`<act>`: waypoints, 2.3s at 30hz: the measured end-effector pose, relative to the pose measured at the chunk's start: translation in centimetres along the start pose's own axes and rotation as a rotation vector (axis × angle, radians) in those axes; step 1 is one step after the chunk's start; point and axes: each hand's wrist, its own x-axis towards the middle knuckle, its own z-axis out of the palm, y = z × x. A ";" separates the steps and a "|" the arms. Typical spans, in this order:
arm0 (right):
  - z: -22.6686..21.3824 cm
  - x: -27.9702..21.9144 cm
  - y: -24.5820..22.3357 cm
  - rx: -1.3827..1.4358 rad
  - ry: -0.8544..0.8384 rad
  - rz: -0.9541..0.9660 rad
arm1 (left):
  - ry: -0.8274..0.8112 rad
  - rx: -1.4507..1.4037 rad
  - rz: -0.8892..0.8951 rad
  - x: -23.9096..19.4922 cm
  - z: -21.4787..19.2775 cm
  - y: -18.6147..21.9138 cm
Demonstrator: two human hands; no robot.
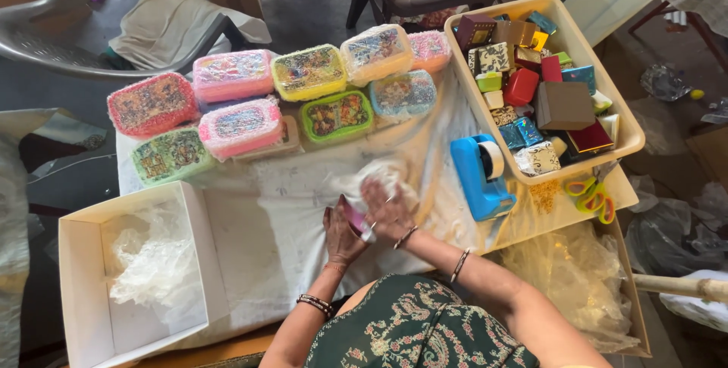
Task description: The person wraps a pink plastic container with bubble wrap and secures it with tape. They then pick up another pink container and wipe its surface with a white cloth.
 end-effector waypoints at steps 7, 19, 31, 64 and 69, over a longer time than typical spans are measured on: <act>-2.0 1.5 -2.1 0.166 -0.122 -0.119 | -0.021 0.078 0.067 0.1 -0.2 -0.3; -3.5 1.3 7.2 0.671 -0.115 0.467 | -0.010 0.023 -0.002 0.8 -1.8 1.5; -6.4 -8.7 8.2 0.416 0.053 0.335 | 0.063 -0.100 -0.035 2.4 -3.0 3.0; -6.6 6.3 2.8 0.111 -0.196 0.031 | -0.285 0.081 -0.125 3.8 -3.3 1.2; -0.9 4.4 7.7 0.137 -0.112 0.251 | -0.251 0.007 -0.152 4.0 -4.1 1.9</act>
